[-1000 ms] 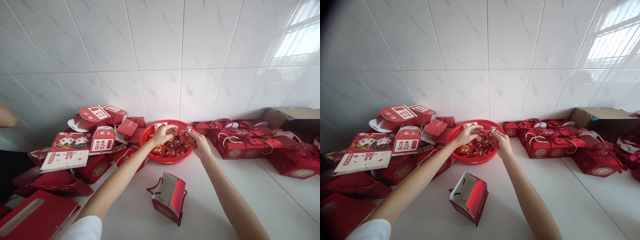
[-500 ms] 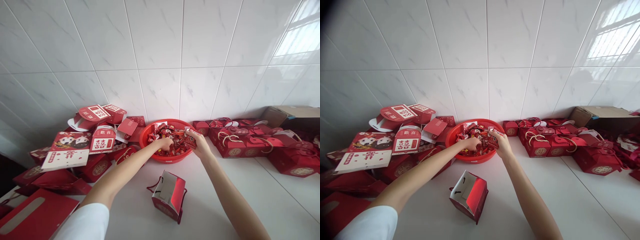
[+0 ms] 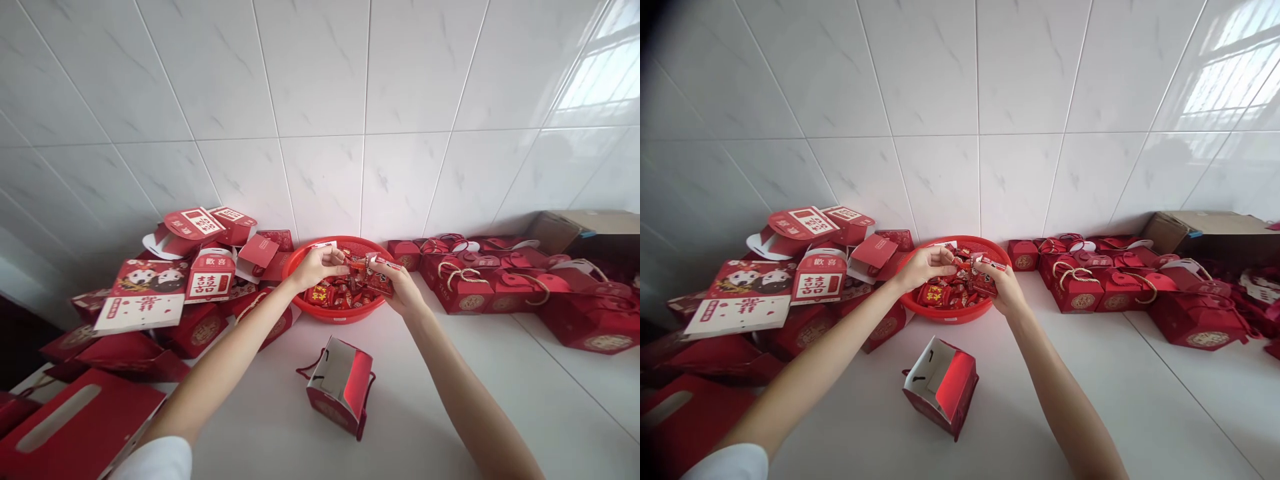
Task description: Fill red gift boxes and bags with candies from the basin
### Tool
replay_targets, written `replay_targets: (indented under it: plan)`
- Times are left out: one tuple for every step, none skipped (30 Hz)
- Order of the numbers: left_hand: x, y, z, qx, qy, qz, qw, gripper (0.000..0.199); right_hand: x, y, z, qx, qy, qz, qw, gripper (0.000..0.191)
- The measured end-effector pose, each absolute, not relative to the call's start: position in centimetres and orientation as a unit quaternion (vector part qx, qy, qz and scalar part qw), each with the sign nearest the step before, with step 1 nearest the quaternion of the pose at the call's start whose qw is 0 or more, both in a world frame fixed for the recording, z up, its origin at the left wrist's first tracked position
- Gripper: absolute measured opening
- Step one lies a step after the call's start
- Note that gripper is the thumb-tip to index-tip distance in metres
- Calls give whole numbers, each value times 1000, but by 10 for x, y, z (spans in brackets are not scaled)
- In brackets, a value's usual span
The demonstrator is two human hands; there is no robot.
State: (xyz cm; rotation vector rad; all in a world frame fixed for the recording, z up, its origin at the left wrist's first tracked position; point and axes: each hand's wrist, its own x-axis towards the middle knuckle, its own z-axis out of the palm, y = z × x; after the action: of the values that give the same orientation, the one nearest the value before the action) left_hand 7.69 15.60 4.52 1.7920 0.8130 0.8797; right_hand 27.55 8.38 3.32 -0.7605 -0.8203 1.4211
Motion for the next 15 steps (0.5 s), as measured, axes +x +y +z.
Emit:
replay_targets:
  plan:
    - [77, 150, 48, 729, 334, 371, 468, 44, 274, 81, 34, -325, -370, 616, 615, 32]
    - [78, 144, 51, 728, 333, 378, 464, 42, 273, 79, 36, -320, -384, 614, 611, 33]
    - [78, 139, 54, 730, 330, 379, 463, 41, 273, 76, 37, -314, -400, 612, 605, 34]
    - [78, 133, 57, 736, 324, 374, 462, 40, 273, 74, 39, -310, -416, 612, 597, 33]
    - [78, 129, 59, 743, 318, 368, 460, 38, 273, 71, 41, -308, -431, 612, 588, 33]
    - [77, 124, 60, 751, 313, 363, 454, 36, 273, 69, 42, -308, -443, 611, 580, 32]
    - [77, 120, 61, 758, 311, 362, 444, 34, 273, 67, 44, -308, -452, 609, 574, 32]
    - [77, 115, 62, 765, 312, 364, 430, 33, 273, 65, 45, -309, -460, 609, 567, 32]
    - [77, 111, 63, 772, 316, 369, 411, 31, 273, 63, 46, -311, -465, 611, 561, 32]
    - [78, 106, 64, 778, 320, 376, 388, 30, 273, 61, 47, -313, -469, 612, 555, 33]
    - [77, 100, 66, 785, 324, 383, 363, 29, 272, 60, 48, -314, -474, 613, 549, 33]
    - [77, 94, 68, 794, 328, 387, 334, 28, 271, 58, 49, -315, -480, 613, 542, 34]
    - [75, 86, 71, 804, 335, 384, 305, 28, 271, 55, 49, -315, -488, 614, 535, 35]
    - [73, 78, 75, 816, 346, 372, 278, 28, 270, 53, 51, -315, -498, 613, 526, 35]
    - [69, 70, 79, 826, 362, 348, 255, 30, 271, 50, 52, -316, -510, 609, 519, 34]
